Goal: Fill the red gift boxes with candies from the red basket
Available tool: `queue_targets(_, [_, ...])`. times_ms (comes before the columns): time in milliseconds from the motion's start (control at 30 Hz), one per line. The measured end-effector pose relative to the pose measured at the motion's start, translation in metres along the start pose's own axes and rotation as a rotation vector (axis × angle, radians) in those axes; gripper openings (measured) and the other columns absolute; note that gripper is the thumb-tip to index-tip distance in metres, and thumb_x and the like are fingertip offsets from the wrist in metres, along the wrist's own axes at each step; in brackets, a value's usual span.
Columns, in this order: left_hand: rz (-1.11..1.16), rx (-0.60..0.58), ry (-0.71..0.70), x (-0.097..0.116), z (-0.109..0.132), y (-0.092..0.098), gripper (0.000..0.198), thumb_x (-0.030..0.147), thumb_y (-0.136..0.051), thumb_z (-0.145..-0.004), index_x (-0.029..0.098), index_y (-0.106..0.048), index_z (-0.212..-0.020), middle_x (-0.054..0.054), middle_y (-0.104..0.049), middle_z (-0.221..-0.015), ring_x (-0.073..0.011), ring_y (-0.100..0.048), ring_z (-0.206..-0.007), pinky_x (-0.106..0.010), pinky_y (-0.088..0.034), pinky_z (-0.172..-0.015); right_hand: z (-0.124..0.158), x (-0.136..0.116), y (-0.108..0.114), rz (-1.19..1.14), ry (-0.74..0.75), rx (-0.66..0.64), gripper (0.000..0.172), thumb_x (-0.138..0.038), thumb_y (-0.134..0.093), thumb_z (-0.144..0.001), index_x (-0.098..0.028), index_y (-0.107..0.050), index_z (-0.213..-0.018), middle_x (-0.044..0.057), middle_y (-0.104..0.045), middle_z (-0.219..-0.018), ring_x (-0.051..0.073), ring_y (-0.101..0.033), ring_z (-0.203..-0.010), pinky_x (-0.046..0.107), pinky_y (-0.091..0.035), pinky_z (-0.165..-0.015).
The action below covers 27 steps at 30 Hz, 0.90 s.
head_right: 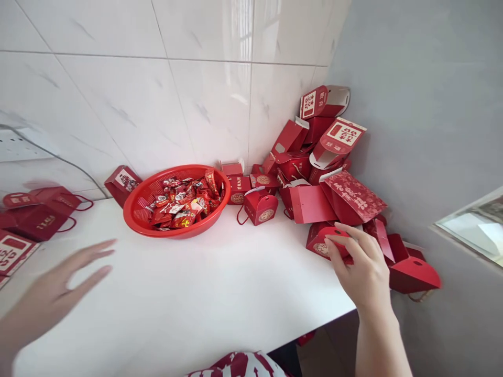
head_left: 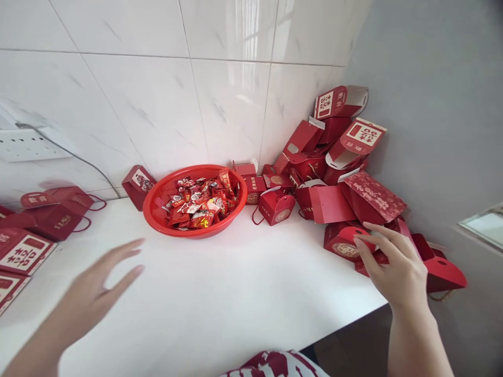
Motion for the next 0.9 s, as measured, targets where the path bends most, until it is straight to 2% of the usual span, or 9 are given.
queue_targets(33, [0.033, -0.169, -0.034, 0.011, 0.0, -0.027, 0.054, 0.062, -0.049, -0.089, 0.04, -0.05, -0.139, 0.005, -0.057, -0.142, -0.0251, -0.057, -0.129, -0.029, -0.06, -0.076, -0.002, 0.002, 0.001, 0.008, -0.027, 0.004, 0.009, -0.026, -0.067, -0.09, -0.024, -0.071, -0.098, 0.007, -0.068, -0.12, 0.027, -0.066, -0.102, 0.045, -0.053, -0.094])
queue_targets(100, [0.029, -0.358, -0.18, 0.031, 0.003, -0.077, 0.053, 0.054, -0.045, -0.096, 0.033, -0.046, -0.145, -0.001, -0.049, -0.151, -0.0249, -0.052, -0.135, -0.036, -0.054, -0.099, -0.012, 0.002, -0.006, -0.004, -0.099, 0.022, 0.01, -0.027, -0.065, -0.091, -0.024, -0.071, -0.098, 0.007, -0.068, -0.121, 0.028, -0.065, -0.107, 0.045, -0.052, -0.097])
queue_targets(233, [-0.097, -0.267, -0.376, 0.045, 0.009, -0.15, 0.056, 0.045, -0.044, -0.099, 0.026, -0.038, -0.152, -0.009, -0.026, -0.163, -0.0309, -0.027, -0.15, -0.055, -0.025, -0.122, -0.053, -0.016, -0.05, -0.185, -0.117, -0.024, 0.011, -0.025, -0.06, -0.092, -0.023, -0.07, -0.096, 0.006, -0.069, -0.114, 0.024, -0.066, -0.106, 0.041, -0.052, -0.097])
queue_targets(333, [-0.126, -0.24, -0.4, 0.041, 0.012, -0.171, 0.057, 0.044, -0.041, -0.101, 0.028, -0.03, -0.155, -0.008, -0.025, -0.164, -0.0297, -0.024, -0.152, -0.06, -0.018, -0.123, -0.084, -0.041, -0.101, -0.251, -0.013, -0.239, 0.017, -0.019, -0.056, -0.091, -0.022, -0.068, -0.103, 0.008, -0.065, -0.124, 0.025, -0.061, -0.117, 0.04, -0.049, -0.101])
queue_targets(433, [-0.107, -0.273, -0.434, 0.035, 0.011, -0.17, 0.056, 0.045, -0.041, -0.102, 0.03, -0.03, -0.155, -0.006, -0.025, -0.164, -0.0272, -0.024, -0.152, -0.057, -0.019, -0.123, -0.099, -0.059, -0.146, -0.104, 0.054, -0.493, 0.046, 0.0, -0.048, -0.083, -0.019, -0.061, -0.123, 0.012, -0.059, -0.136, 0.029, -0.054, -0.127, 0.048, -0.042, -0.105])
queue_targets(533, [-0.06, -0.279, -0.429, 0.032, 0.009, -0.163, 0.054, 0.043, -0.044, -0.101, 0.03, -0.036, -0.152, -0.006, -0.03, -0.162, -0.0266, -0.028, -0.151, -0.056, -0.022, -0.123, -0.102, -0.067, -0.159, -0.002, 0.077, -0.633, 0.044, 0.007, -0.043, -0.077, -0.015, -0.065, -0.107, 0.012, -0.07, -0.109, 0.029, -0.064, -0.107, 0.052, -0.038, -0.104])
queue_targets(633, [0.036, -0.252, -0.399, 0.037, 0.007, -0.148, 0.045, 0.037, -0.049, -0.099, 0.027, -0.051, -0.143, -0.008, -0.04, -0.157, -0.0281, -0.041, -0.143, -0.053, -0.032, -0.12, -0.103, -0.078, -0.13, -0.087, 0.119, -0.661, 0.025, -0.002, -0.046, -0.085, -0.018, -0.064, -0.09, 0.007, -0.07, -0.095, 0.022, -0.065, -0.084, 0.037, -0.048, -0.084])
queue_targets(767, [0.188, -0.208, -0.42, 0.064, 0.006, -0.097, 0.036, 0.031, -0.051, -0.099, 0.027, -0.057, -0.134, -0.007, -0.056, -0.142, -0.0226, -0.057, -0.127, -0.04, -0.047, -0.109, -0.1, -0.121, -0.069, -0.492, 0.283, -0.675, 0.013, -0.012, -0.052, -0.094, -0.022, -0.061, -0.093, 0.004, -0.065, -0.094, 0.018, -0.062, -0.082, 0.029, -0.048, -0.073])
queue_targets(900, [0.332, 0.05, -0.54, 0.095, 0.008, -0.05, 0.035, 0.019, -0.056, -0.095, 0.026, -0.057, -0.129, -0.006, -0.066, -0.121, -0.0206, -0.062, -0.115, -0.036, -0.051, -0.1, -0.068, -0.188, -0.06, -0.66, 0.636, -0.88, 0.015, -0.012, -0.05, -0.098, -0.021, -0.061, -0.098, 0.003, -0.062, -0.089, 0.015, -0.059, -0.076, 0.026, -0.045, -0.066])
Point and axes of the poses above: each hand's wrist, its own z-axis away from the middle knuckle, its own y-axis out of the back of the hand, x = y × z, the point moved 3 cm from there along -z, towards the middle knuckle
